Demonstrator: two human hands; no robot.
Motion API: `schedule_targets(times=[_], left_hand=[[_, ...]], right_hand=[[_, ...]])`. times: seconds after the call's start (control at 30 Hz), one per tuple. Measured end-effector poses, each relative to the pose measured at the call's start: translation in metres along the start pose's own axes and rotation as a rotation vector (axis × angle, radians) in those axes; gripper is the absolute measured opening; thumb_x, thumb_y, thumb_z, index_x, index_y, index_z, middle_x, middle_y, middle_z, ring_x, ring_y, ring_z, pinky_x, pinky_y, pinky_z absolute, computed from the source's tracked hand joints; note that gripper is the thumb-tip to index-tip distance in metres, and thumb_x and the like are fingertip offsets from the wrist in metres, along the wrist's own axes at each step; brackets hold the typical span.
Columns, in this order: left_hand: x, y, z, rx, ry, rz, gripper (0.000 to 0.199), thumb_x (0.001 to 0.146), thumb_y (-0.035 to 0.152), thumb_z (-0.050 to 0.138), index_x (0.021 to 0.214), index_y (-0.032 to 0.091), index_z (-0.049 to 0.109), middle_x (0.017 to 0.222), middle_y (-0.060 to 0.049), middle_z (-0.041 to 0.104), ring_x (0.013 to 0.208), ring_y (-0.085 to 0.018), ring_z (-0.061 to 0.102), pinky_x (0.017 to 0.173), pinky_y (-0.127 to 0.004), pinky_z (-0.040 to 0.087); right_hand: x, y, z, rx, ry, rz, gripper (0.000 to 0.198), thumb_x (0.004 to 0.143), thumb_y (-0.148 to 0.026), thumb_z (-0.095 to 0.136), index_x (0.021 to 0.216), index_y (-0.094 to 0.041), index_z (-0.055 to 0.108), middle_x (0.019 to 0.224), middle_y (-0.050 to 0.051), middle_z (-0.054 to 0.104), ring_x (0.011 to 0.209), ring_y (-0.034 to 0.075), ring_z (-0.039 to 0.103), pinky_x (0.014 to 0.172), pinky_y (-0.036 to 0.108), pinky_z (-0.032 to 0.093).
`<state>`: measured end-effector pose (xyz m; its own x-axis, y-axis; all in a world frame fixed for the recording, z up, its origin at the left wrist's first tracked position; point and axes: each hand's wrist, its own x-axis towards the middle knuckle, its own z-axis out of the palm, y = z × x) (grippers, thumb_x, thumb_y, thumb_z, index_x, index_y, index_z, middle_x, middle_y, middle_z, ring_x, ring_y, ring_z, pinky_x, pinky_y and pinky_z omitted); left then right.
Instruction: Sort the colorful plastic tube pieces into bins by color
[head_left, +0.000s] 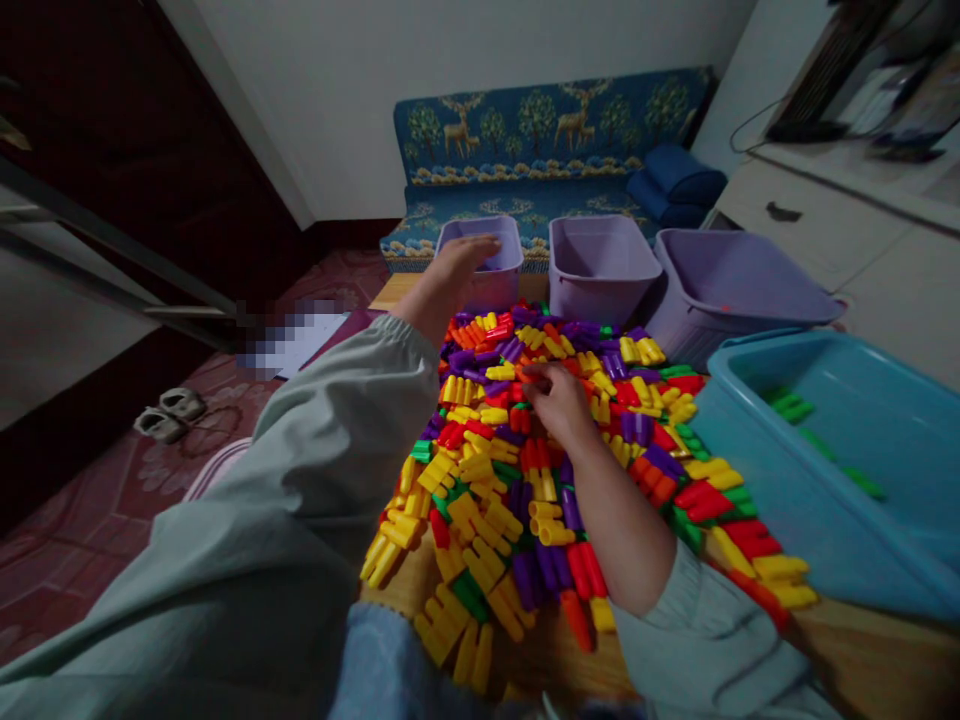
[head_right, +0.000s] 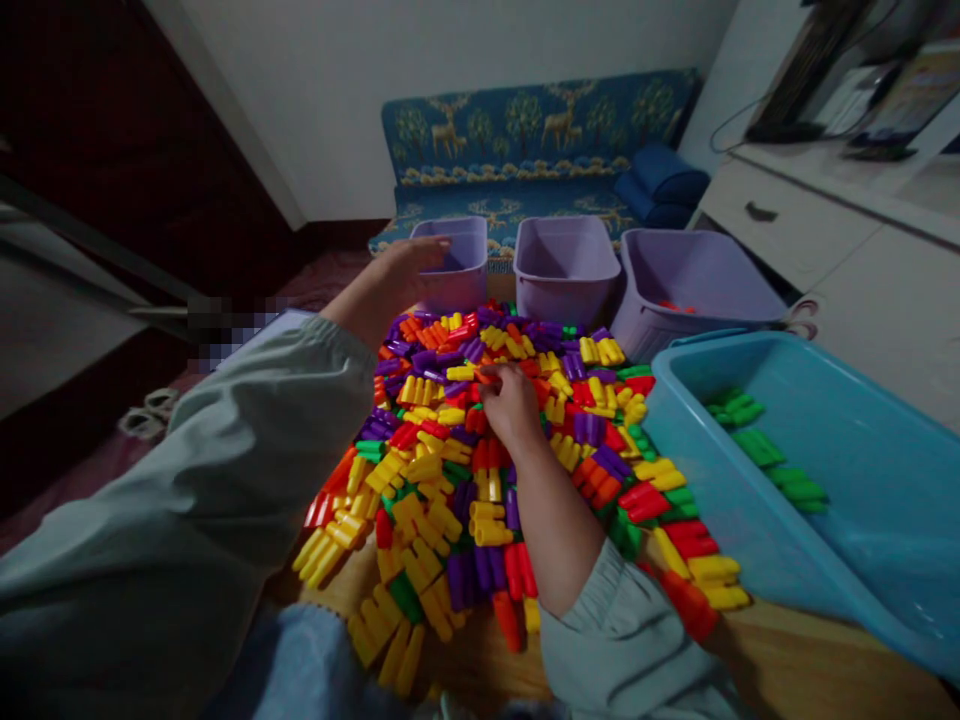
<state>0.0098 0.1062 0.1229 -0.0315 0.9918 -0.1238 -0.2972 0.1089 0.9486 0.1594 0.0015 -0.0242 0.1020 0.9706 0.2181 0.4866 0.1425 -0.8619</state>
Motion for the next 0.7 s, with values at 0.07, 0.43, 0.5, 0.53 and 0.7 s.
schedule_targets(times=[0.07,0.43,0.5,0.53,0.7], left_hand=[[-0.020,-0.002,-0.005,0.272,-0.149,-0.005,0.016,0.076,0.008,0.066,0.091,0.012,0.070,0.084,-0.007,0.067,0.094,-0.022,0.067,0.081,-0.032,0.055],[-0.131,-0.053,-0.079,1.418,-0.909,0.213,0.086,0.047,0.041,0.089,0.127,0.027,0.062,0.148,-0.016,0.047,0.137,-0.040,0.040,0.107,-0.050,0.037],[-0.139,-0.067,-0.089,1.640,-0.974,0.252,0.111,0.045,0.042,0.090,0.145,0.028,0.044,0.160,-0.019,0.023,0.145,-0.045,0.021,0.109,-0.056,0.030],[-0.140,-0.072,-0.093,1.700,-1.005,0.275,0.117,0.045,0.041,0.090,0.149,0.028,0.037,0.161,-0.019,0.016,0.145,-0.045,0.018,0.109,-0.056,0.030],[-0.126,-0.078,-0.093,1.597,-0.913,0.358,0.090,0.056,0.026,0.081,0.140,0.030,0.050,0.148,-0.015,0.045,0.133,-0.039,0.044,0.103,-0.045,0.041]], right_hand=[[0.000,0.003,0.002,0.017,-0.003,0.008,0.024,0.073,-0.012,0.060,0.094,-0.017,0.070,0.098,0.007,0.070,0.073,0.016,0.065,0.078,0.032,0.053],[-0.003,-0.007,0.002,-0.005,-0.064,-0.043,0.021,0.076,-0.016,0.061,0.094,-0.018,0.071,0.100,0.007,0.070,0.073,0.016,0.066,0.073,0.031,0.055],[-0.005,-0.013,0.000,-0.065,-0.103,-0.103,0.021,0.076,-0.017,0.064,0.095,-0.019,0.071,0.098,0.007,0.070,0.077,0.017,0.066,0.078,0.033,0.055],[-0.006,-0.016,-0.001,-0.097,-0.123,-0.132,0.021,0.075,-0.018,0.066,0.095,-0.019,0.071,0.098,0.007,0.070,0.080,0.018,0.066,0.081,0.034,0.054],[-0.009,-0.016,0.000,-0.150,-0.162,-0.177,0.022,0.074,-0.015,0.068,0.094,-0.021,0.073,0.095,0.006,0.070,0.089,0.020,0.066,0.087,0.036,0.053]])
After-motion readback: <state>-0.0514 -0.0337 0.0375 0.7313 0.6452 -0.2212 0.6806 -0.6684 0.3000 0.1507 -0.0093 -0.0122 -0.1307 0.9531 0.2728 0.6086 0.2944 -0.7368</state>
